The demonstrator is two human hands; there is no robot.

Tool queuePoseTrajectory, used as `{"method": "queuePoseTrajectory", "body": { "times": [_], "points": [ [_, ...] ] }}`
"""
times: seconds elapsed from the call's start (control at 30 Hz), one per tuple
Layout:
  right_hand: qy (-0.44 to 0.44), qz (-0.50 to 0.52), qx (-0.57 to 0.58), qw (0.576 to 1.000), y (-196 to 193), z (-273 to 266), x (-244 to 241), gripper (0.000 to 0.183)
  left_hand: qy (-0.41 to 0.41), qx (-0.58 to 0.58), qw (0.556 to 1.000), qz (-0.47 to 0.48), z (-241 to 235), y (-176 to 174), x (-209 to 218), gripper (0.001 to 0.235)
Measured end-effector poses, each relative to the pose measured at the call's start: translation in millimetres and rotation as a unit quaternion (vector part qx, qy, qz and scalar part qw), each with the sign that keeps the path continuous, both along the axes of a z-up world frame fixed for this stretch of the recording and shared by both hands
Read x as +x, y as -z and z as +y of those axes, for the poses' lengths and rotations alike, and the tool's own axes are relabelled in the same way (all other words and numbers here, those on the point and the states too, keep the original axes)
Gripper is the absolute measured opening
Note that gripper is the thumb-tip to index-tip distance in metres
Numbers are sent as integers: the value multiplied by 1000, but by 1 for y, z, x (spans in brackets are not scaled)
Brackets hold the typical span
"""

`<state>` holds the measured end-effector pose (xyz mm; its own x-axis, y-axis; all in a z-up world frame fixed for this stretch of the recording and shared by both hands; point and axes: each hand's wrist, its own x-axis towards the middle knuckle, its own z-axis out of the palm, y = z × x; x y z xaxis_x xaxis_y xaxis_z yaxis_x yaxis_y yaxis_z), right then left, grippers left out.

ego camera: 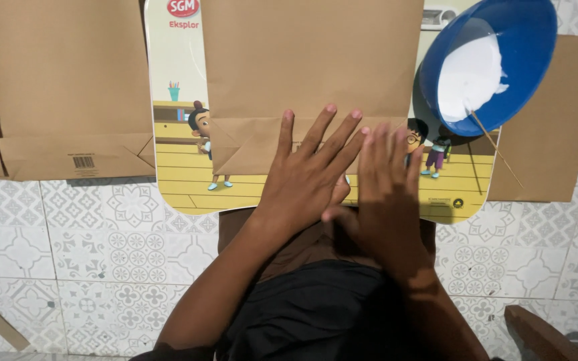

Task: The person applies white glue to the edge of a cardboard flap using a wooden stick. They then press the glued flap down onto the main cardboard piece to secure it.

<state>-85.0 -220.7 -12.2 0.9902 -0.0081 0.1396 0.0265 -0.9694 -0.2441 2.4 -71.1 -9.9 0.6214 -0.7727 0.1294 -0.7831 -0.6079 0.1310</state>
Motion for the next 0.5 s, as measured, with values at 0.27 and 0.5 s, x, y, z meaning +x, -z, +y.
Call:
{"method": "queuePoseTrajectory", "body": {
  "times": [0.27,0.5],
  "points": [
    [-75,40,-103,991,-4,-17,-35,108,-2,-5,1000,16,0,-6,1,68],
    [-76,34,-128,988,-3,-20,-41,97,11,-25,999,21,1,-5,1,55]
  ]
}}
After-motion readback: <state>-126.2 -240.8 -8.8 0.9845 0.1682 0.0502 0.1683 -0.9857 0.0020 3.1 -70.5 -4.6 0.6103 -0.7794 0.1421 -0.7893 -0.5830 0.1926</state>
